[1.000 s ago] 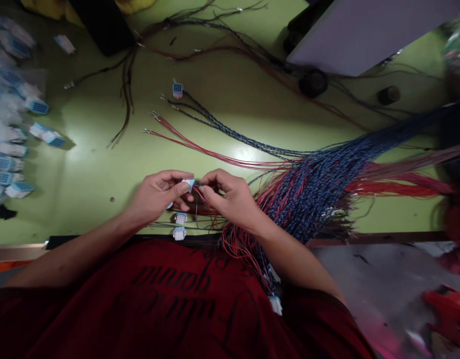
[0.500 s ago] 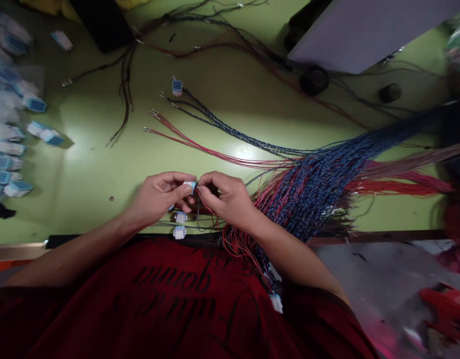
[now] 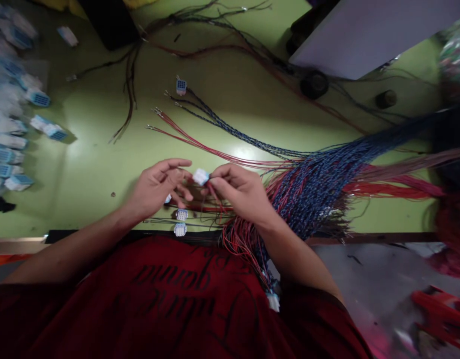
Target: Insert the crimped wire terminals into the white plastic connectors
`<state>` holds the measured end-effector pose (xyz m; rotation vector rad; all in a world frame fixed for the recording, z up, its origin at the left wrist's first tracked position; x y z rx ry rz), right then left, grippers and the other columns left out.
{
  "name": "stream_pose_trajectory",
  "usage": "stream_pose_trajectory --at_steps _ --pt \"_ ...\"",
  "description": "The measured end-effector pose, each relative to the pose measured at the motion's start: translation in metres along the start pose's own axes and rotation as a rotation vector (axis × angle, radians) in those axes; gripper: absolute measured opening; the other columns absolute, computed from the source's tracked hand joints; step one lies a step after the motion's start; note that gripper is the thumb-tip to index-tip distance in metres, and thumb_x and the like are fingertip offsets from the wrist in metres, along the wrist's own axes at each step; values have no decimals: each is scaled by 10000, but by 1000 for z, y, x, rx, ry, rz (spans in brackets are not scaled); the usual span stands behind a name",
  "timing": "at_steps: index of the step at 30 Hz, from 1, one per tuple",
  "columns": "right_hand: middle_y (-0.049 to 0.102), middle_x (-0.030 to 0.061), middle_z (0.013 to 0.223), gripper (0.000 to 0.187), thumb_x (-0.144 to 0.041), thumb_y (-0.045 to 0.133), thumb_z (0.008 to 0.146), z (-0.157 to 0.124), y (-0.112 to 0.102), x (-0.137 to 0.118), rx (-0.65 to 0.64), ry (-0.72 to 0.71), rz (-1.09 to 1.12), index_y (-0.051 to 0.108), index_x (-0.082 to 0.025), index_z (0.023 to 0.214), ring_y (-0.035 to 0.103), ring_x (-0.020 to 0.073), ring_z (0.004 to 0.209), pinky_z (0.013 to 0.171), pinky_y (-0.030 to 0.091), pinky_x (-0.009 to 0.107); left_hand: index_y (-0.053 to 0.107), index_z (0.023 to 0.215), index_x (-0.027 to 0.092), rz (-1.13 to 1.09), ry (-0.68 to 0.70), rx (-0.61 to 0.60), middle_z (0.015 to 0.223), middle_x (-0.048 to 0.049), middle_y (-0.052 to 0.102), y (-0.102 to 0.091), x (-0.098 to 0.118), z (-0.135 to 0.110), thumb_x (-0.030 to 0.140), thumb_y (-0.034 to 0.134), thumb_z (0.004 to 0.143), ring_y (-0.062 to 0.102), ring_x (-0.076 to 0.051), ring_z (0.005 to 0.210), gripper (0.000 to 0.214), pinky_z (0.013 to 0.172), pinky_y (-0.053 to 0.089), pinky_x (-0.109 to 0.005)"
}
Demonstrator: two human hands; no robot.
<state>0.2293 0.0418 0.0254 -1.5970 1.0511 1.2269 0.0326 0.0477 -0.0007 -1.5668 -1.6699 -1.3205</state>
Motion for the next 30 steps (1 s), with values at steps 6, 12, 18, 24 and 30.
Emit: stream_pose_trajectory --at_steps 6,12,18,24,30 --pt "642 -32 507 451 -625 633 751 -70 -77 -24 -628 226 325 559 -200 621 638 104 484 522 464 235 599 770 147 -326 -120 164 526 30 553 -15 17 7 220 443 958 422 -31 301 255 261 287 -115" --pt "617 1 631 264 -376 539 908 -92 -35 -17 -587 343 -298 605 -155 781 542 83 531 497 401 198 574 753 152 -593 -82 289 703 -50 641 -12 35 -13 46 446 837 687 -150 778 186 739 597 -260" --pt "645 78 785 160 -113 486 857 -70 39 -6 -499 -225 -944 640 -125 815 551 160 721 665 387 286 613 873 178 -394 -76 236 888 -40 713 -27 26 -59 14 514 799 694 -130 762 206 633 565 -187" --pt "619 100 789 205 -108 440 860 -62 50 23 -495 -262 -1151 644 -105 838 520 181 711 647 354 303 652 820 170 -354 -10 287 924 -77 740 -58 0 -80 91 584 791 579 -81 562 109 442 441 -155" --pt "588 86 767 223 -118 418 871 -65 45 19 -500 -226 -1103 633 -112 814 488 171 695 655 344 301 664 805 204 -321 66 330 866 -30 715 -62 -11 -83 70 651 746 604 -100 636 147 542 484 -195"
Point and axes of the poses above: each hand's wrist, its own z-axis towards the middle knuckle, its own y-axis out of the palm, x = y × z, the point moved 1 cm from there along z, towards the middle knuckle
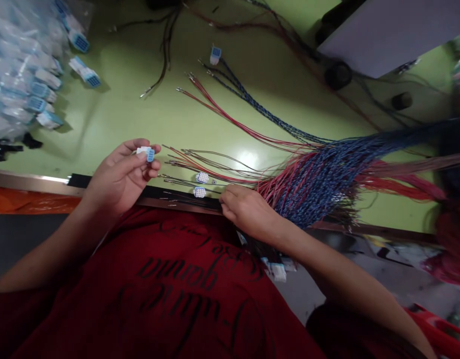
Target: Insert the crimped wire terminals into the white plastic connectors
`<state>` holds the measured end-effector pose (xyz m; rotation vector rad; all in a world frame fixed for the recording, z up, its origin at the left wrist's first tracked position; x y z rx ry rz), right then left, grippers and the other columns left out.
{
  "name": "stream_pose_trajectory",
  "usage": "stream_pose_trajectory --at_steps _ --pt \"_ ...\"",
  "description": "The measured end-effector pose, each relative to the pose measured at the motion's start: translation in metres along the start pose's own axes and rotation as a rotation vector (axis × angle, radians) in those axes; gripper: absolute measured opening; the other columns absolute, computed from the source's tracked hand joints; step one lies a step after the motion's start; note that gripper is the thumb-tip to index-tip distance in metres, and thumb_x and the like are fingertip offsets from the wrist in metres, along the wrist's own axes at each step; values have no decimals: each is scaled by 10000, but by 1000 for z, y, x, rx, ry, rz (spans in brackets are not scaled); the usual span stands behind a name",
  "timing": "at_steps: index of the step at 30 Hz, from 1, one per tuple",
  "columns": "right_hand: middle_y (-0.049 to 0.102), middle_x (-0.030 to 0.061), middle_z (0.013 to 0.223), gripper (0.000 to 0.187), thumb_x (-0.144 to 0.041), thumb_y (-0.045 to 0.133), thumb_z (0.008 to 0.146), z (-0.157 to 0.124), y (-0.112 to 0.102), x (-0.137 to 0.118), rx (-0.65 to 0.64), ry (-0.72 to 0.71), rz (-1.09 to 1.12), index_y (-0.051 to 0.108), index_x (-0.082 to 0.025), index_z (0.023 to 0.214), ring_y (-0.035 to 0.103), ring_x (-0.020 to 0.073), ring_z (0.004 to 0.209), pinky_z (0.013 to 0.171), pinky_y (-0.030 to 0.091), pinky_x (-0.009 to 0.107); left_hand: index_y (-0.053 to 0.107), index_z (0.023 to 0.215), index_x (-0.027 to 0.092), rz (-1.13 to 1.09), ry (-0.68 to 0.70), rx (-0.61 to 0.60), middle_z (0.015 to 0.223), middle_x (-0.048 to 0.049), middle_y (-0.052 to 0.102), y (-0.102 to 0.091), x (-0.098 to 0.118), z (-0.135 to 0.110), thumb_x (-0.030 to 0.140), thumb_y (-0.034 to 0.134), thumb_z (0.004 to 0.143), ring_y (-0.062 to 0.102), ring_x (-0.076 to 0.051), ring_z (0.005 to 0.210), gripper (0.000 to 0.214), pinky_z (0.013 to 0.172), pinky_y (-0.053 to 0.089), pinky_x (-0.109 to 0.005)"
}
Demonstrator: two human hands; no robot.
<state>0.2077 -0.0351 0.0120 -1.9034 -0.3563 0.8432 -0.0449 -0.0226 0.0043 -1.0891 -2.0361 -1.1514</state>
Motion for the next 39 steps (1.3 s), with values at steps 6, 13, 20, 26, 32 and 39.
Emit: stream_pose_trajectory --at_steps 6,13,20,26,32,39 --pt "594 88 787 193 -125 441 858 2 -2 1 -55 -2 -13 624 -115 797 484 170 703 657 339 295 664 847 179 -23 -4 -7 846 -30 727 2 -2 0 62 636 768 664 -118 683 144 574 515 -197" --pt "597 82 773 208 -128 427 859 4 0 2 -62 0 -66 620 -120 780 463 155 671 645 331 286 645 827 177 -44 -8 25 836 -24 727 1 -4 2 48 634 748 633 -83 620 152 565 506 -166" --pt "583 74 764 191 -140 437 851 0 -3 3 -48 -29 -5 616 -131 786 479 163 696 656 357 287 641 813 195 -50 26 35 823 -27 728 -5 -6 3 76 672 747 644 -97 650 139 594 518 -176" --pt "594 82 770 194 -131 434 845 5 0 3 -56 -33 -31 614 -130 772 474 159 667 640 351 287 650 827 197 -4 14 37 825 -14 730 -2 -9 4 76 627 768 637 -105 624 137 562 501 -204" --pt "582 26 677 145 -84 480 777 -8 -6 13 40 2 145 604 -153 749 484 133 607 597 345 257 665 843 221 -3 57 56 828 -4 736 -8 -4 5 83 625 788 619 -96 609 154 529 479 -191" --pt "661 24 719 126 -104 552 854 -10 -38 -16 71 -212 571 633 -178 794 575 136 724 717 450 277 665 878 171 46 -69 -166 899 -43 714 13 -17 -12 109 734 713 649 -104 651 189 568 525 -199"
Point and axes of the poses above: each hand's wrist, its own z-axis towards the middle knuckle, its own y-axis out of the palm, x = y × z, the point moved 1 cm from there along z, towards the middle knuckle
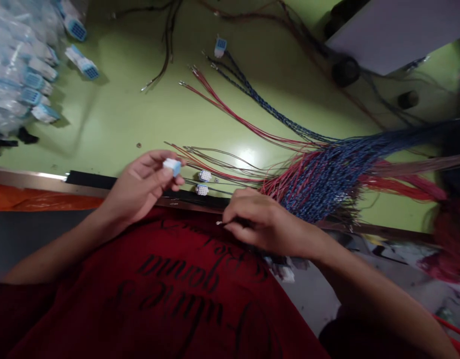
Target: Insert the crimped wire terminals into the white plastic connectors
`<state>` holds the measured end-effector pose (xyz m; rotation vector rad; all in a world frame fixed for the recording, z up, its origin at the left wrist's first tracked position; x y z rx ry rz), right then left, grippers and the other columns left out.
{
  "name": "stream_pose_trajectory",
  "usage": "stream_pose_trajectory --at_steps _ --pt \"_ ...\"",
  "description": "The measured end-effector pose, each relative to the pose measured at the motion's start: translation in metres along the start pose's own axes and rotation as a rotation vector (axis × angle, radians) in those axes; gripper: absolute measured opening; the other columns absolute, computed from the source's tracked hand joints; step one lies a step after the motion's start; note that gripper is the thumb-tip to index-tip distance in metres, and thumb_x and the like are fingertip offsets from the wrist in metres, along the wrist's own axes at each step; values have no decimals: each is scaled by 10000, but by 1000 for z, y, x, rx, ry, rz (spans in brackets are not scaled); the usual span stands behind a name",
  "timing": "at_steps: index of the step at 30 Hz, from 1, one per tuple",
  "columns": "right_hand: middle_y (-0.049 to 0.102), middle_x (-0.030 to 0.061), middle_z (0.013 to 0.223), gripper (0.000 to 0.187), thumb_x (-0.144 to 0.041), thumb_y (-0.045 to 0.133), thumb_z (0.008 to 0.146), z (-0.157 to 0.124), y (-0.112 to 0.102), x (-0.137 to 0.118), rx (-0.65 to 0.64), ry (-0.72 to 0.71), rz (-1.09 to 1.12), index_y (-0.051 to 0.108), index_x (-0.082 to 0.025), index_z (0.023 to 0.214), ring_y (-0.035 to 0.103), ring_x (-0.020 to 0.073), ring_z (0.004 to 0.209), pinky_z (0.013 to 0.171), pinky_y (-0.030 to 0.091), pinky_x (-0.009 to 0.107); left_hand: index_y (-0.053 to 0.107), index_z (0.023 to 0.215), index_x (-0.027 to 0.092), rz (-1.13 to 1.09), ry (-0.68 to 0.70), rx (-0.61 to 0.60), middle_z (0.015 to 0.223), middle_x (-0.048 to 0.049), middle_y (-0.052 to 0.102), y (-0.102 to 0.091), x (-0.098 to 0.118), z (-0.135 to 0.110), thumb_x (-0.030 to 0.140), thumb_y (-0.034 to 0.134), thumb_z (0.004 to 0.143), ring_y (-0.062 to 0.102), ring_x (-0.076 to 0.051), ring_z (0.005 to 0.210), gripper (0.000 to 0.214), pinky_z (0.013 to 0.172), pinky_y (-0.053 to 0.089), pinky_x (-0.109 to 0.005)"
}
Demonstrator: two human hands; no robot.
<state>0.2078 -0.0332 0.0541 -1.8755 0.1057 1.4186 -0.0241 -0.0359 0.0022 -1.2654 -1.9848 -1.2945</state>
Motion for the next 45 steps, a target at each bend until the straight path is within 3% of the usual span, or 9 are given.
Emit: stream_pose_trajectory --at_steps 2,4,9,12,15,22,29,38,45 --pt "697 31 774 98 -133 576 875 11 6 -13 -95 -30 158 650 -176 828 606 134 773 749 480 278 658 870 173 11 -57 -120 903 -36 712 10 -9 -4 141 780 686 667 -118 671 223 596 556 -223" --pt "686 12 759 66 -164 583 884 20 12 -15 -87 78 340 648 -171 876 619 109 706 684 499 245 652 867 173 27 -90 -183 848 -27 712 15 -16 -7 177 799 685 684 -138 700 233 633 580 -245" --pt "618 -44 704 247 -249 634 853 21 21 9 248 298 743 530 -176 1065 581 74 580 563 485 203 655 906 170 123 -61 -193 840 -29 723 9 -20 -8 165 770 724 695 -142 712 215 634 590 -242" --pt "640 -32 685 203 -322 629 867 17 22 19 332 308 846 495 -191 945 556 68 536 504 444 191 662 913 171 174 -1 -184 952 -56 735 6 -18 -8 134 746 742 704 -142 757 194 689 590 -248" --pt "624 -41 629 165 -310 602 884 16 21 19 414 367 732 506 -189 827 491 52 484 464 375 180 662 893 170 206 50 -189 1075 -79 722 7 -17 -8 128 742 743 709 -160 851 175 800 582 -286" --pt "606 -47 606 88 -204 579 865 16 21 14 437 333 301 648 -171 820 522 66 525 518 420 189 673 847 156 232 106 -174 1058 -65 718 9 -16 -7 85 721 748 692 -147 947 131 931 535 -290" --pt "741 4 814 154 -213 592 859 14 22 10 469 278 149 703 -195 965 657 105 672 604 508 200 648 912 154 104 -7 -167 972 -40 731 8 -19 -9 113 716 787 708 -131 781 148 726 598 -247" --pt "733 -39 745 156 -134 628 816 13 23 8 479 221 61 728 -199 917 566 54 535 475 414 168 713 895 146 -102 -147 -213 825 -30 748 11 -22 -9 131 790 732 710 -117 713 181 682 589 -188" --pt "679 -31 654 132 -111 580 796 15 20 3 481 300 81 671 -170 721 585 69 585 552 446 176 717 855 139 -159 -239 -194 811 -41 758 16 -22 -8 149 821 696 724 -132 685 190 649 597 -187"
Point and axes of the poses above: each hand's wrist, its own z-axis towards the middle knuckle, its own y-axis out of the palm, x = y × z, the point moved 1 cm from there along z, towards the middle knuckle
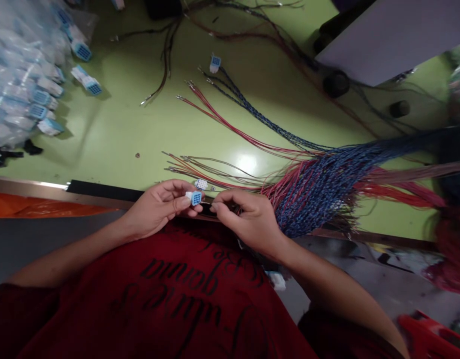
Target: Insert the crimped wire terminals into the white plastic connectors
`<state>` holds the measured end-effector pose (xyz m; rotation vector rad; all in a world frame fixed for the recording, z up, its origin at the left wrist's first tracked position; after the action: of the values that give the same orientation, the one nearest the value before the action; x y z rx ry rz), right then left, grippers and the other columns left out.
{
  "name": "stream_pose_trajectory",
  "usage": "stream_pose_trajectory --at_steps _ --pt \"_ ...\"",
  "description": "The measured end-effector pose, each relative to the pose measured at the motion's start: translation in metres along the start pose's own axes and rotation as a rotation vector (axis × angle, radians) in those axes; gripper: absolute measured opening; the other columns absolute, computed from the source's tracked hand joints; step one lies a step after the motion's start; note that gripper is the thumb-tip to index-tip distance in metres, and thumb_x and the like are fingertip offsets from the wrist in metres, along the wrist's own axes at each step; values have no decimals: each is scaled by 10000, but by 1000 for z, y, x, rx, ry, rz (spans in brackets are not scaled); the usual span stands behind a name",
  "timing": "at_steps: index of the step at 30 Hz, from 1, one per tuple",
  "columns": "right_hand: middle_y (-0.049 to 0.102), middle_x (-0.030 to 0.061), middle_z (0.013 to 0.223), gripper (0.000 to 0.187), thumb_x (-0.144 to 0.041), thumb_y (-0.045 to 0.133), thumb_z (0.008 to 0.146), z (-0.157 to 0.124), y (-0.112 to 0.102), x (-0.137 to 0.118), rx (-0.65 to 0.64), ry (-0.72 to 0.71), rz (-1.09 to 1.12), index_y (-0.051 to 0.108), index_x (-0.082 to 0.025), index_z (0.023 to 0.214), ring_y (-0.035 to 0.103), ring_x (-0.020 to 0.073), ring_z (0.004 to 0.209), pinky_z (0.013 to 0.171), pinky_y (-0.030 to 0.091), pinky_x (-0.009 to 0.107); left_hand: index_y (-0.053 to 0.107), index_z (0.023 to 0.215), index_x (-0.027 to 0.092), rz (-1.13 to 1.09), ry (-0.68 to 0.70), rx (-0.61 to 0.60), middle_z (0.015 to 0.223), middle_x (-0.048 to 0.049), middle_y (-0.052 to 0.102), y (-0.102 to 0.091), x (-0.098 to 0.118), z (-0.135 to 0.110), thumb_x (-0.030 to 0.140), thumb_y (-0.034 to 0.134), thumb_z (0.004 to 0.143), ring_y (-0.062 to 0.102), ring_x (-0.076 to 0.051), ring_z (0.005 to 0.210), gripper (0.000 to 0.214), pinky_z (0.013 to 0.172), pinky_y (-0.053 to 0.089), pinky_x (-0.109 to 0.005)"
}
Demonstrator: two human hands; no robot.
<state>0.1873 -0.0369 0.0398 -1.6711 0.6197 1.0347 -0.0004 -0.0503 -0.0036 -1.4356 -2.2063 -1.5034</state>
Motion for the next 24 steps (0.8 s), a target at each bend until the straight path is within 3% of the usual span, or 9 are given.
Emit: stream_pose_trajectory --at_steps 7,24 --pt "679 -12 656 141 -160 556 802 0 6 5 -53 162 133 621 -168 677 613 85 595 561 467 194 720 862 139 0 -14 -18 816 -43 756 0 -1 1 140 810 709 711 -110 665 177 654 586 -173" --pt "687 4 678 137 -178 545 807 1 8 10 -53 230 190 619 -167 692 628 99 645 621 495 223 703 869 146 76 -8 -4 810 -35 746 -3 -4 5 168 813 705 694 -105 682 198 695 570 -201"
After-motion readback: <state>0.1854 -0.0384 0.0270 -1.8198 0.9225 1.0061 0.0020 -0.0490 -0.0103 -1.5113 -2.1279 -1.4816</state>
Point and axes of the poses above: each hand's wrist, its own z-axis towards the middle knuckle, its own y-axis out of the palm, x = y × z, the point moved 1 cm from there along z, towards the middle knuckle
